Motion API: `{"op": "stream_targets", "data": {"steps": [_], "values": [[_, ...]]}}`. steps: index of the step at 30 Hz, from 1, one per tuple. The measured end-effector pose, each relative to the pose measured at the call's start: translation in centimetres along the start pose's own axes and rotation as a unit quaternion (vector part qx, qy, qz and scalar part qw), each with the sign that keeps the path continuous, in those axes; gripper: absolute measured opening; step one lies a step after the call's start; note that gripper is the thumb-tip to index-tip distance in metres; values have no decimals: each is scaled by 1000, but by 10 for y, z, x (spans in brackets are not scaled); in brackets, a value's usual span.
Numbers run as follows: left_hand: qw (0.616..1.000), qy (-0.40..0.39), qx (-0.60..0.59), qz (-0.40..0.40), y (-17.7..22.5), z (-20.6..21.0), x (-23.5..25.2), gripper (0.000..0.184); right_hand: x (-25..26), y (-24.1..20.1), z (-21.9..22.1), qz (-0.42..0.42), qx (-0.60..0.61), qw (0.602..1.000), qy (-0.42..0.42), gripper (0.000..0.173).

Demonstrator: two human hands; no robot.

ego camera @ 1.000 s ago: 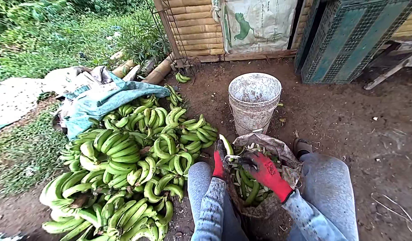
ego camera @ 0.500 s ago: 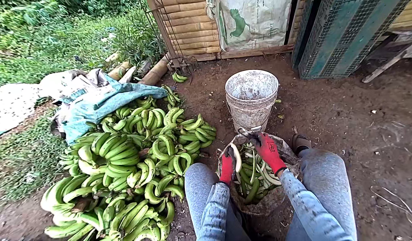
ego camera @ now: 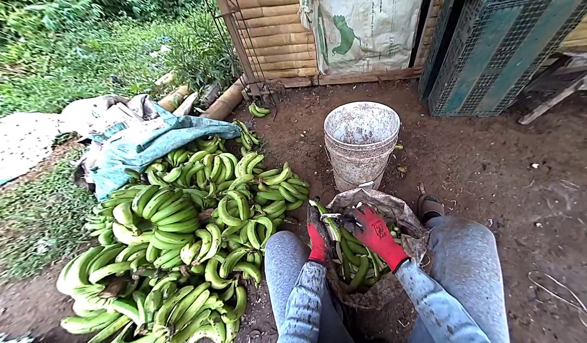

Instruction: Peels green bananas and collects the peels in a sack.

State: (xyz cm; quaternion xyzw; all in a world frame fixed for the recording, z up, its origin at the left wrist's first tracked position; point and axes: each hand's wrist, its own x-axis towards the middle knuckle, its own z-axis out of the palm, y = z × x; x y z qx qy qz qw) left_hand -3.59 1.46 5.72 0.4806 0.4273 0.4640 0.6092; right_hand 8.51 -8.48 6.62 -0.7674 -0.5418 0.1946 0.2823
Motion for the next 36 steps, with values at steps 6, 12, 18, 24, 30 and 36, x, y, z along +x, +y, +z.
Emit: {"op": "stream_targets", "data": {"steps": [6,12,18,24,30,36], "values": [[952,-106,286,28,5,2,-25,39,22,4,-6,100,20,995,-9,40],[990,-65,125,-31,3,5,-1,35,16,19,-12,73,105,989,72,37],[953,-92,-210,-196,9,-5,17,41,-6,18,-20,-117,134,983,-38,36],[990,-105,-59,-68,8,-2,-3,30,2,11,-9,-55,74,996,-11,39],[980,-115,158,-34,-10,-8,-12,37,22,20,5,141,59,987,45,42],[923,-156,-284,-210,6,-3,12,44,6,18,-24,-14,224,974,-9,34]]}}
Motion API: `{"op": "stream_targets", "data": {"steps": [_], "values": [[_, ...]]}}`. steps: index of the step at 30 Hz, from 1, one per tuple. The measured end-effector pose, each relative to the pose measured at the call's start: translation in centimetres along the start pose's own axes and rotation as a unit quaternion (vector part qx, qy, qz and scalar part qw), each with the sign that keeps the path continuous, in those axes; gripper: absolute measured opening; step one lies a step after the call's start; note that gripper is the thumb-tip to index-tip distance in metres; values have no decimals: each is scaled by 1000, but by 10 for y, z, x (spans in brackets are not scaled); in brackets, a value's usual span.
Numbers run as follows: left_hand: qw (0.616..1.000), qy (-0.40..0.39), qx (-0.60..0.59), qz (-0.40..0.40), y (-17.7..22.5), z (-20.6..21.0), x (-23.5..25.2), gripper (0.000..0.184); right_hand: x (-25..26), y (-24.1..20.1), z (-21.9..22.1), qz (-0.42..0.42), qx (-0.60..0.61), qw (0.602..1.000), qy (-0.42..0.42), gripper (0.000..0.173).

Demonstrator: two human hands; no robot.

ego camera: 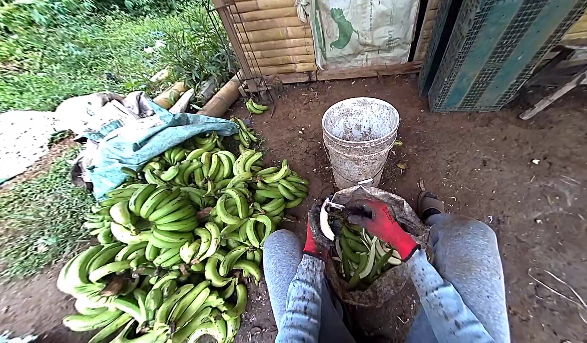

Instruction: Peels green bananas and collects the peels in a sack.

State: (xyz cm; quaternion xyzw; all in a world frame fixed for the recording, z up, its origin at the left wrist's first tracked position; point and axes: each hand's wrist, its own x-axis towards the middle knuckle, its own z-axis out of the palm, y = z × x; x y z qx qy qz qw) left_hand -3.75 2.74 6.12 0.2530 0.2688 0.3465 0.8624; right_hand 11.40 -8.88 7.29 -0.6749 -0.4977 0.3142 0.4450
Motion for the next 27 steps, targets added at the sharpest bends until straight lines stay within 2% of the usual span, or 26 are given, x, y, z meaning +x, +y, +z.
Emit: {"op": "stream_targets", "data": {"steps": [2,4,8,11,15,17,19,21,23,25,26,27], "values": [[999,-32,-16,-1,-2,-2,4,42,-6,-6,-5,-34,-9,995,-88,35],[999,-31,17,20,-7,-3,2,36,-8,-4,-4,-36,-47,992,-109,36],[983,45,158,85,-17,0,-7,36,-5,4,12,6,-143,989,22,41],[924,121,341,122,-20,1,-14,40,0,-2,21,67,-196,976,71,44],[830,186,517,95,-18,8,-19,34,7,-4,8,138,-164,970,112,41],[767,191,607,75,-13,9,-22,40,8,-3,-1,139,-110,980,89,36],[723,178,661,93,-5,19,-25,40,4,0,-7,172,-102,980,2,35],[683,159,698,148,7,38,-25,39,-1,4,-11,251,-188,946,-80,40],[659,144,692,257,23,58,-13,37,-4,3,-11,298,-250,914,-119,46],[637,115,644,407,47,93,18,33,-2,3,-11,284,-233,923,-113,47],[626,92,625,458,60,116,38,33,-1,3,-12,273,-215,931,-109,46],[616,68,632,465,72,137,56,37,0,4,-11,263,-204,937,-107,45]]}}
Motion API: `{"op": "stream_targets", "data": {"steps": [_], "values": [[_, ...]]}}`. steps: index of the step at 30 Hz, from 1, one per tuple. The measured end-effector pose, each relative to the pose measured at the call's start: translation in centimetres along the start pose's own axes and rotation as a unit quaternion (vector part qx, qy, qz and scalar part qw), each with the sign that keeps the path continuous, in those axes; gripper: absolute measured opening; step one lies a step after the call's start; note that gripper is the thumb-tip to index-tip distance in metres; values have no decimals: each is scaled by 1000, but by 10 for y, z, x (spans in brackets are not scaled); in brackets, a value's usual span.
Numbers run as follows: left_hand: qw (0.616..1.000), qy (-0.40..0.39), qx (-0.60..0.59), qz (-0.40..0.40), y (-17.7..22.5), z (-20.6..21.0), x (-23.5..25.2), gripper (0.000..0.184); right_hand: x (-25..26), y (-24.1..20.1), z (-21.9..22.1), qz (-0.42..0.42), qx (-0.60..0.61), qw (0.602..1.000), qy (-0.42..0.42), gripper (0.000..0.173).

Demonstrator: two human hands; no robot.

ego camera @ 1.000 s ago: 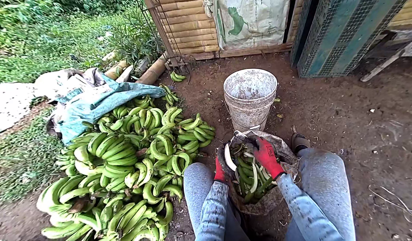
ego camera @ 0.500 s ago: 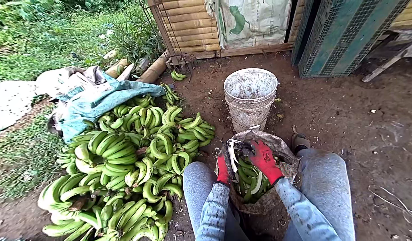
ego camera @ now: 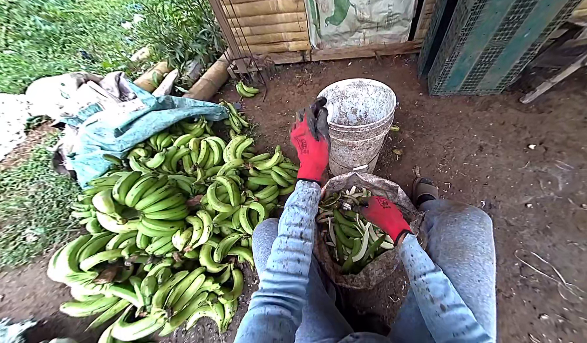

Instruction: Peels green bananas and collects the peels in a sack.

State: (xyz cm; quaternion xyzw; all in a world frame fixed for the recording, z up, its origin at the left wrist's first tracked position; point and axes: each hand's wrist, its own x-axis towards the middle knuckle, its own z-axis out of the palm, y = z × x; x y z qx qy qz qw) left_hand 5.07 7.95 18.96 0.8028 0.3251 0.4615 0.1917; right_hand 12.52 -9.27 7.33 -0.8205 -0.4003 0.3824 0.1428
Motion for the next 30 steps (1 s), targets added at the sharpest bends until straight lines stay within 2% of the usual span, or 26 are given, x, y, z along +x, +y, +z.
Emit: {"op": "stream_targets", "data": {"steps": [2,3,5,6,7,8,9,10,13,17,19,21,24,26,28,30], "values": [[997,-74,20,-17,6,14,27,61,0,2,0,-1,-3,1000,5,45],[994,-98,16,-38,3,22,21,65,-4,2,-4,7,-11,1000,8,45],[975,-182,41,-121,-16,26,-34,54,-12,2,-12,24,-18,999,26,45],[948,-248,88,-180,-31,25,-76,44,-15,2,-16,32,-14,999,38,44],[893,-338,139,-261,-48,27,-114,40,-16,1,-19,39,-10,998,49,44],[813,-440,181,-338,-63,32,-148,44,-17,1,-20,41,-8,998,56,44],[754,-495,196,-384,-78,40,-183,47,-16,2,-19,39,-10,998,57,43],[734,-505,191,-413,-91,48,-214,51,-13,2,-16,32,-11,998,50,43],[780,-406,161,-447,-110,64,-274,70,-7,1,-7,14,-6,1000,17,45],[798,-345,102,-483,-126,64,-278,59,-5,4,-4,16,-13,1000,10,44],[822,-295,108,-474,-118,57,-270,55,-8,11,-1,29,-64,997,-26,45],[847,-259,113,-451,-108,46,-255,58,-16,12,12,36,-148,982,-109,48],[891,-202,47,-404,-89,25,-216,58,-47,-3,49,29,-282,925,-251,50],[911,-171,-26,-374,-75,10,-184,54,-62,-10,61,16,-327,897,-297,48],[920,-157,-75,-352,-64,-10,-153,48,-54,-7,42,0,-305,916,-261,52],[925,-123,-145,-329,-62,-28,-129,40,-38,2,4,-36,-198,969,-142,49]]}}
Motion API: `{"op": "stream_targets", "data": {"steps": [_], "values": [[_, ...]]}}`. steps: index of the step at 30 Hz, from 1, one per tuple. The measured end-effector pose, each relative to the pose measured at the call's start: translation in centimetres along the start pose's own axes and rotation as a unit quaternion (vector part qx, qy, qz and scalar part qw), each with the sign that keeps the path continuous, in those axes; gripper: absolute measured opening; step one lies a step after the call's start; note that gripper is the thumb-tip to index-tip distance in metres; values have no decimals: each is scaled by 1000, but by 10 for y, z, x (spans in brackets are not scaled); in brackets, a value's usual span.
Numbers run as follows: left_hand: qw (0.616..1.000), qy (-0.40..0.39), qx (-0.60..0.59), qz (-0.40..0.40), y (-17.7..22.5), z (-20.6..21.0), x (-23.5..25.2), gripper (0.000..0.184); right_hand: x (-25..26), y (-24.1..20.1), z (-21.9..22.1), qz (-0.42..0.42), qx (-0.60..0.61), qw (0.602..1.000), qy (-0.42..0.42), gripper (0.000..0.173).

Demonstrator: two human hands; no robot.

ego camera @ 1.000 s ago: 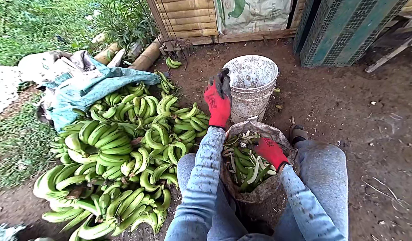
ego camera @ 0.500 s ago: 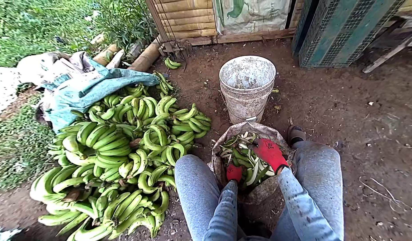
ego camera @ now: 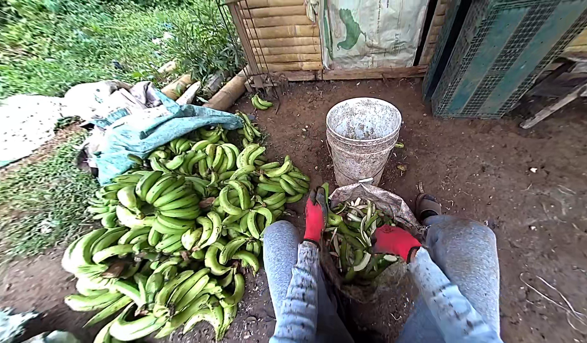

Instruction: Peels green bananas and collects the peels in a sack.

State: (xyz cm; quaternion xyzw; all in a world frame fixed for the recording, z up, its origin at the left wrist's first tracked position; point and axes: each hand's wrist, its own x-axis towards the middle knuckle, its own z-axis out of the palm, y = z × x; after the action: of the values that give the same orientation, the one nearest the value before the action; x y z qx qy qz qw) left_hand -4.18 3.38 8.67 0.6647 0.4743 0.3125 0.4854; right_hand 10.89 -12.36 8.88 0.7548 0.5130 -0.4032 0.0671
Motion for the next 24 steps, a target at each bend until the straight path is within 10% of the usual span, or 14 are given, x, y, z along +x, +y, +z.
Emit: {"op": "stream_targets", "data": {"steps": [5,10,17,24], "values": [[945,-105,-310,-12,24,-18,3,34,-23,-2,-47,-186,244,901,307,34],[891,-150,-416,-104,10,1,-5,39,-9,-15,-18,-291,175,905,256,35],[966,-123,-227,5,-4,-6,-6,39,13,-10,-4,-254,146,923,248,38],[946,132,-288,71,8,9,-7,25,14,-25,22,-212,280,899,261,35]]}}
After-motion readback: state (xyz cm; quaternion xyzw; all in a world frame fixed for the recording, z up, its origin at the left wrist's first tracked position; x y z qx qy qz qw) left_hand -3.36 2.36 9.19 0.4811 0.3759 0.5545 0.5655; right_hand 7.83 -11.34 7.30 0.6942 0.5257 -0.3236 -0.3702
